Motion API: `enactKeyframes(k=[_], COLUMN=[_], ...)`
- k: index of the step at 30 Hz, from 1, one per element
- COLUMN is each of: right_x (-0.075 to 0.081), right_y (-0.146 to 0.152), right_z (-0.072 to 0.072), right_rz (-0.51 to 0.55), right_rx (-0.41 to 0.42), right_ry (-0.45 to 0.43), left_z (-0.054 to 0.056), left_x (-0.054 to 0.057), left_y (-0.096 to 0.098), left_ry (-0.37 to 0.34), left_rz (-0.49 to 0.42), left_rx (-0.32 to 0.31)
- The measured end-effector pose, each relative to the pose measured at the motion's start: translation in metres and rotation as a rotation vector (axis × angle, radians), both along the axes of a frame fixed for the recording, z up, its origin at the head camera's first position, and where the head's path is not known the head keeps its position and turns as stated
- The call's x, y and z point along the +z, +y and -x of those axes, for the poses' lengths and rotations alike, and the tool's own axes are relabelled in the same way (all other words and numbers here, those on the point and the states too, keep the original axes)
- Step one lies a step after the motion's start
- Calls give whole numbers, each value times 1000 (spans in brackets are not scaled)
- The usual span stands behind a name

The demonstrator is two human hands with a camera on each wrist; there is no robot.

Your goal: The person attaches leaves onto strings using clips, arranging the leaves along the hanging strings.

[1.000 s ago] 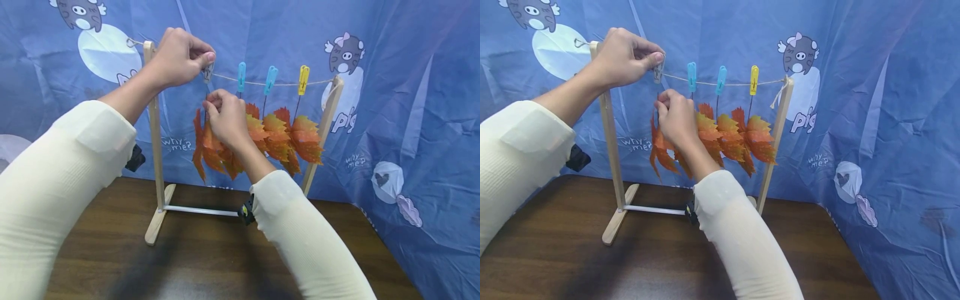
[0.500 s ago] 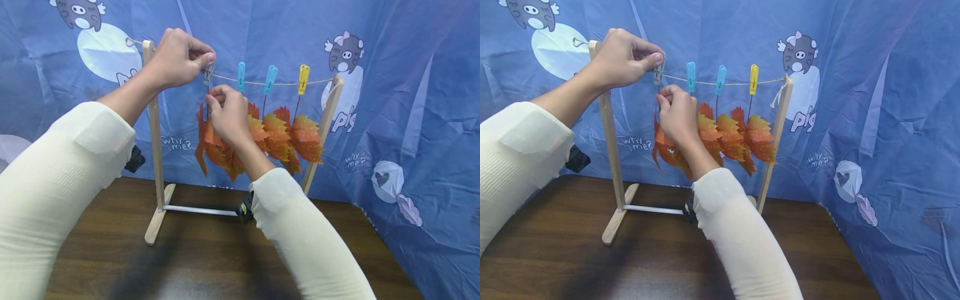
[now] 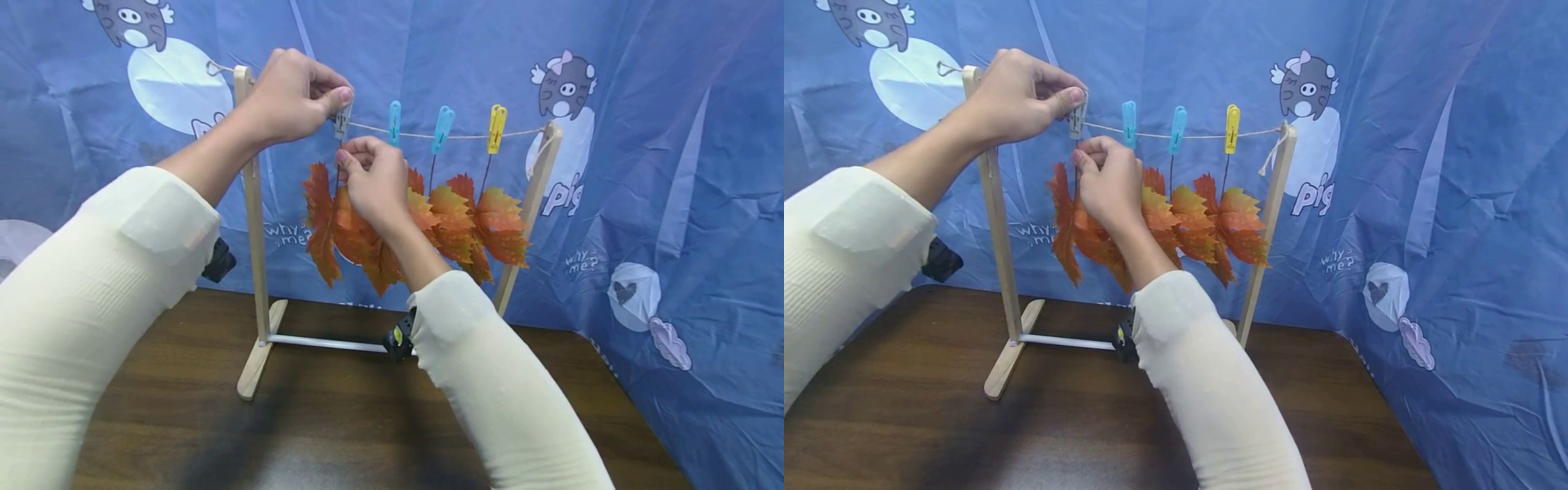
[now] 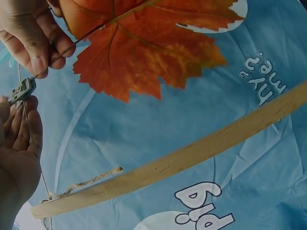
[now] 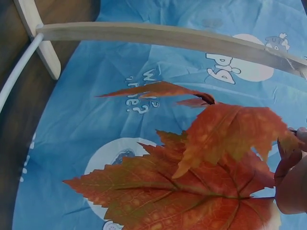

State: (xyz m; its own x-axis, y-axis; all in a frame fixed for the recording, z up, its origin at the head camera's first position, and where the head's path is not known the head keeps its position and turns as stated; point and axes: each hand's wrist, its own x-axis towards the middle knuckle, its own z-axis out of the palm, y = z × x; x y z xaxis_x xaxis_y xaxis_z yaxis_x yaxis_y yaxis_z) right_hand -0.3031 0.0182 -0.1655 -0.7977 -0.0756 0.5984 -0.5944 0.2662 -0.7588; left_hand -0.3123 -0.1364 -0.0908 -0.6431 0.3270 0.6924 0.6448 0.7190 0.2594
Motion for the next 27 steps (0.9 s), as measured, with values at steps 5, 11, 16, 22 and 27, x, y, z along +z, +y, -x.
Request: enactKeyframes(k=[5,11,16,22,27], right_x=[0,-1,0,0,4], right_y=[2,4,6,8,10], right_z=[-1,-2,-3,-8,-13], right_rz=[-5,-46,-94,-130,-121], right_rx=[-4,-16,-36,-59,-66], right_ry=[-10,-4,17,44,73], left_z=[1,1,1,1,1], left_x=[-1,-2,-1,-1,0], left_y=[1,0,-1,-1,-2], left_ry=[6,5,24,29,58], left_rz=[43,72,72,60,27], left_rx=[-2,-16,-21,-37,-45])
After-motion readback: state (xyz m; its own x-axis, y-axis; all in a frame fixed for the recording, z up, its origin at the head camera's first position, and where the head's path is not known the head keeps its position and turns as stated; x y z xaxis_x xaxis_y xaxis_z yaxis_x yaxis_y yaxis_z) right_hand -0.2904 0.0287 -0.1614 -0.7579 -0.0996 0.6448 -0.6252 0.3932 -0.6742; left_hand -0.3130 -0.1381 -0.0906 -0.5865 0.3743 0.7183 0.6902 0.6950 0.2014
